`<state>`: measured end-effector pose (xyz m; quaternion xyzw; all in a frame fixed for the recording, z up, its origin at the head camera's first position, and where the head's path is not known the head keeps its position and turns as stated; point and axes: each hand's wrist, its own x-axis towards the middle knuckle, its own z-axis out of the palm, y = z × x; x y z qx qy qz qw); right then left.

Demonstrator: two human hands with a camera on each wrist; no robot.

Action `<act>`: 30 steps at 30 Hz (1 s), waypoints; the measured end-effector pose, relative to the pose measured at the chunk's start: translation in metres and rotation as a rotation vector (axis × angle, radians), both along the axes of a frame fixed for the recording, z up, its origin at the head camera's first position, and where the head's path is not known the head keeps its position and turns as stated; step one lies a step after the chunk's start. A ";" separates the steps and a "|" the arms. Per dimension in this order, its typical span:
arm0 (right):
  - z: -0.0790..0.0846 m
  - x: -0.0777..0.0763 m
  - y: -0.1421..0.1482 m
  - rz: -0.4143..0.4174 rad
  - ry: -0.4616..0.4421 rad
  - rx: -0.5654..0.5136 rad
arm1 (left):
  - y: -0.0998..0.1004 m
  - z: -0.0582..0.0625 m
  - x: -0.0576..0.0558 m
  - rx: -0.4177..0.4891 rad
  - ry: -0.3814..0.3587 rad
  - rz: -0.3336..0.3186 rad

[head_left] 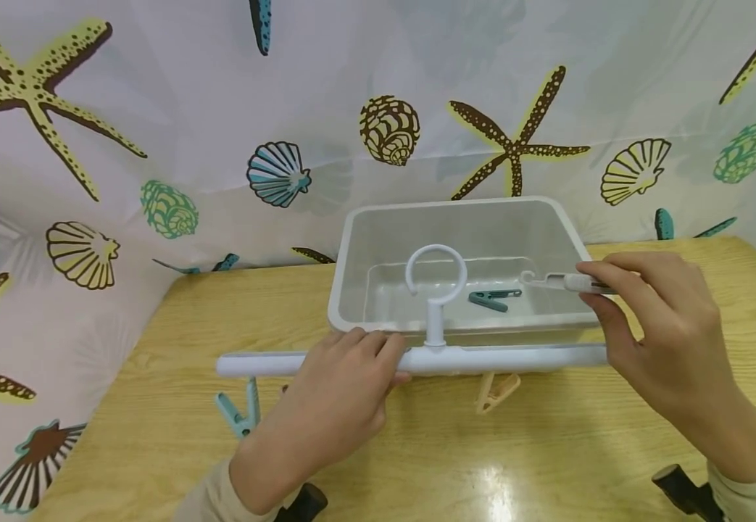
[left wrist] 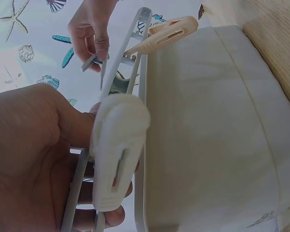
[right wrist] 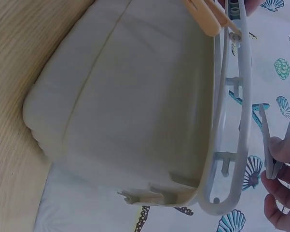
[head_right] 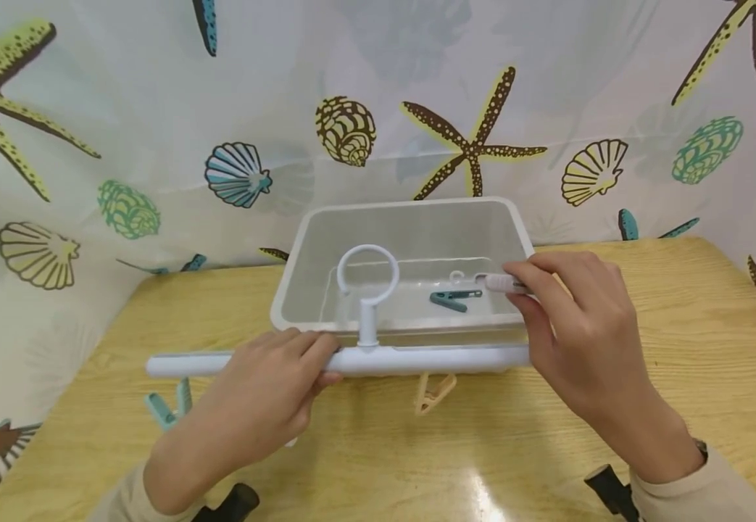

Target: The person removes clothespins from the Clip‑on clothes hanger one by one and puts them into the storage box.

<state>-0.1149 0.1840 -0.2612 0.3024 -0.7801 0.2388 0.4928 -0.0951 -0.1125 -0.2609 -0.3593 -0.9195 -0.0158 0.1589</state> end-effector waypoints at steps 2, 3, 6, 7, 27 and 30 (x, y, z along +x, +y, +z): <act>0.000 -0.002 0.000 -0.013 -0.019 0.020 | 0.000 0.000 0.000 0.001 0.004 0.000; 0.000 -0.004 0.000 -0.018 -0.027 0.024 | 0.000 0.000 0.000 0.002 0.007 -0.001; 0.000 -0.007 -0.001 -0.027 -0.053 0.024 | 0.000 0.000 0.000 0.003 0.015 -0.005; 0.000 -0.008 -0.002 -0.031 -0.065 0.019 | 0.000 0.000 0.000 0.004 0.018 -0.007; -0.009 -0.034 -0.001 -0.062 -0.141 0.104 | 0.001 -0.002 0.000 -0.009 0.024 -0.009; -0.009 -0.037 0.000 -0.067 -0.158 0.128 | 0.000 -0.002 0.000 -0.003 0.027 -0.013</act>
